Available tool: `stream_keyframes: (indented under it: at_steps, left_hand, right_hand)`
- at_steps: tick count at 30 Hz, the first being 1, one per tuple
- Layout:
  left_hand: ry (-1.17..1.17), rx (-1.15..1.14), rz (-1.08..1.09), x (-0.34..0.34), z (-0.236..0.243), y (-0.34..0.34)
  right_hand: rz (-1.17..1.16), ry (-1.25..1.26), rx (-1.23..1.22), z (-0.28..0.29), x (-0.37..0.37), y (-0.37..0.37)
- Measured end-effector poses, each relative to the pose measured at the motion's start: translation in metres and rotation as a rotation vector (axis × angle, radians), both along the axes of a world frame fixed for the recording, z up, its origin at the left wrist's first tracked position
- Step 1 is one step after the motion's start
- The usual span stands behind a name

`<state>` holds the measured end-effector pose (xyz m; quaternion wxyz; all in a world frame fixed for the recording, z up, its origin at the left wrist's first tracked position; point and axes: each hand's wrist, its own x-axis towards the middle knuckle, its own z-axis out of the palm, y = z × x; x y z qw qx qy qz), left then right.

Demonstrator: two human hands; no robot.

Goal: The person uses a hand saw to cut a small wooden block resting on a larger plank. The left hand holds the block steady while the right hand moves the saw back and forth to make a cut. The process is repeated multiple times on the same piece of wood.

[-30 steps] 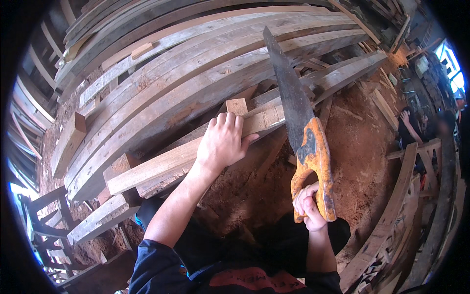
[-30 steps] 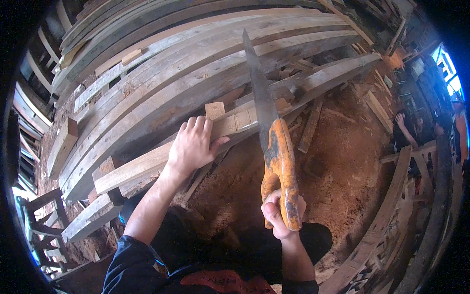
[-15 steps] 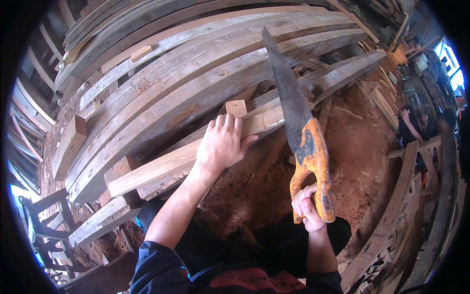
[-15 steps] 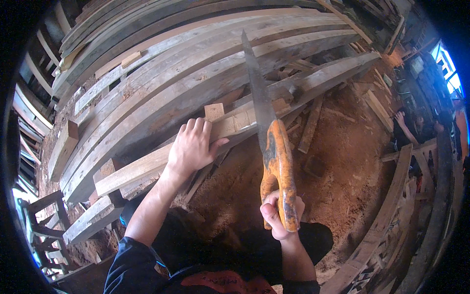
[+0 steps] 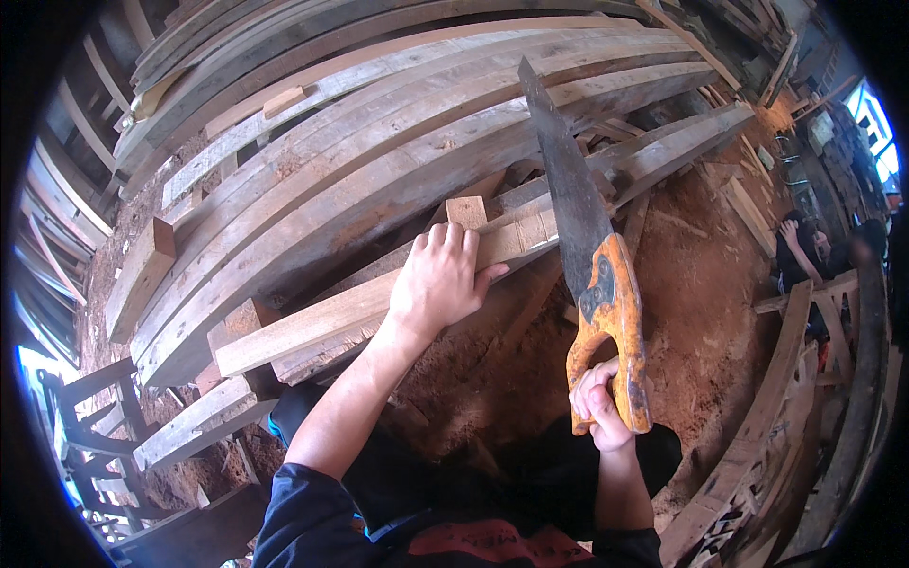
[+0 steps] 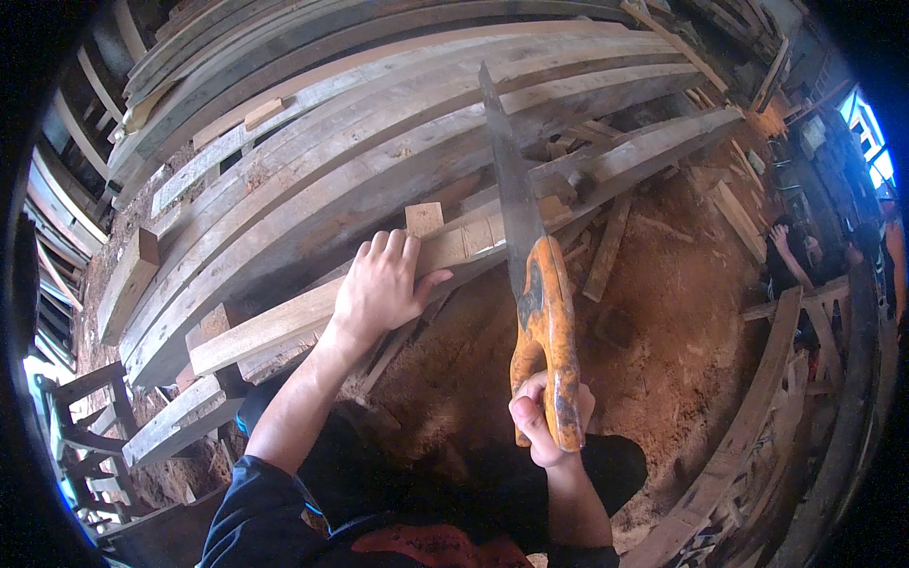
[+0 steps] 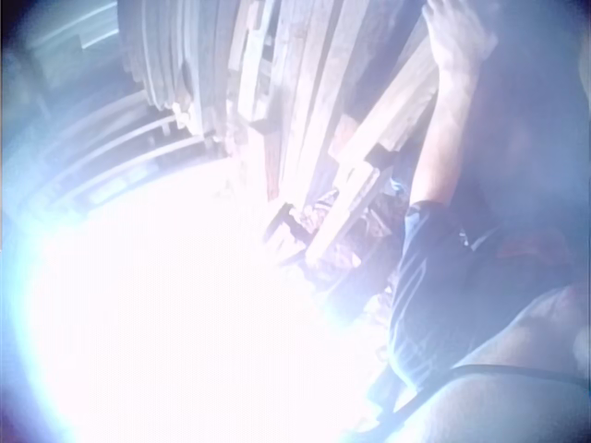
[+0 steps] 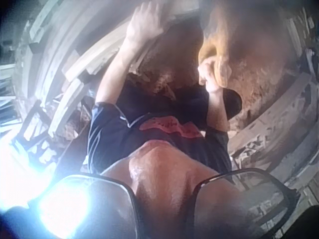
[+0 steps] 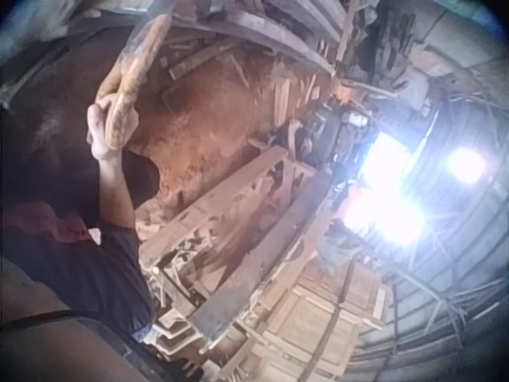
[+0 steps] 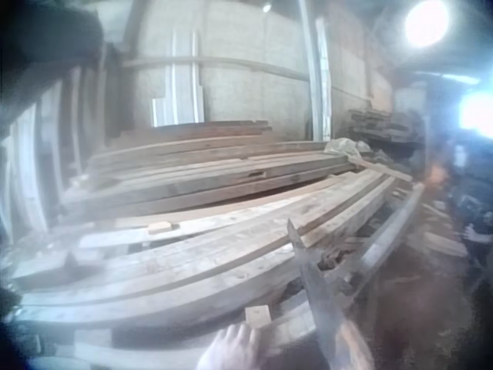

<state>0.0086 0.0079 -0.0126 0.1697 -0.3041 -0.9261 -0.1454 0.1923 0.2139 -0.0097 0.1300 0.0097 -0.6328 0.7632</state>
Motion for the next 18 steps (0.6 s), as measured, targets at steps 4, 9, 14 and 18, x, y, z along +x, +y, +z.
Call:
stream_keyframes:
  at_steps: [4, 9, 14, 18]
  left_hand:
    - [-0.007, -0.018, 0.003, 0.0001, 0.0014, 0.0002]
    - [-0.014, -0.021, 0.008, 0.0006, 0.0024, 0.0006]
    - [-0.024, -0.02, 0.009, 0.0009, 0.0026, 0.0008]
    - [-0.033, -0.04, 0.016, 0.0009, 0.0033, -0.0003]
  right_hand:
    - [-0.004, 0.003, -0.03, 0.0019, -0.0008, -0.0022]
    - [0.017, 0.028, -0.019, -0.0001, -0.0011, -0.0001]
    - [0.041, 0.021, -0.155, 0.0027, -0.0015, -0.0053]
    - [0.039, 0.03, -0.082, 0.0023, -0.002, -0.004]
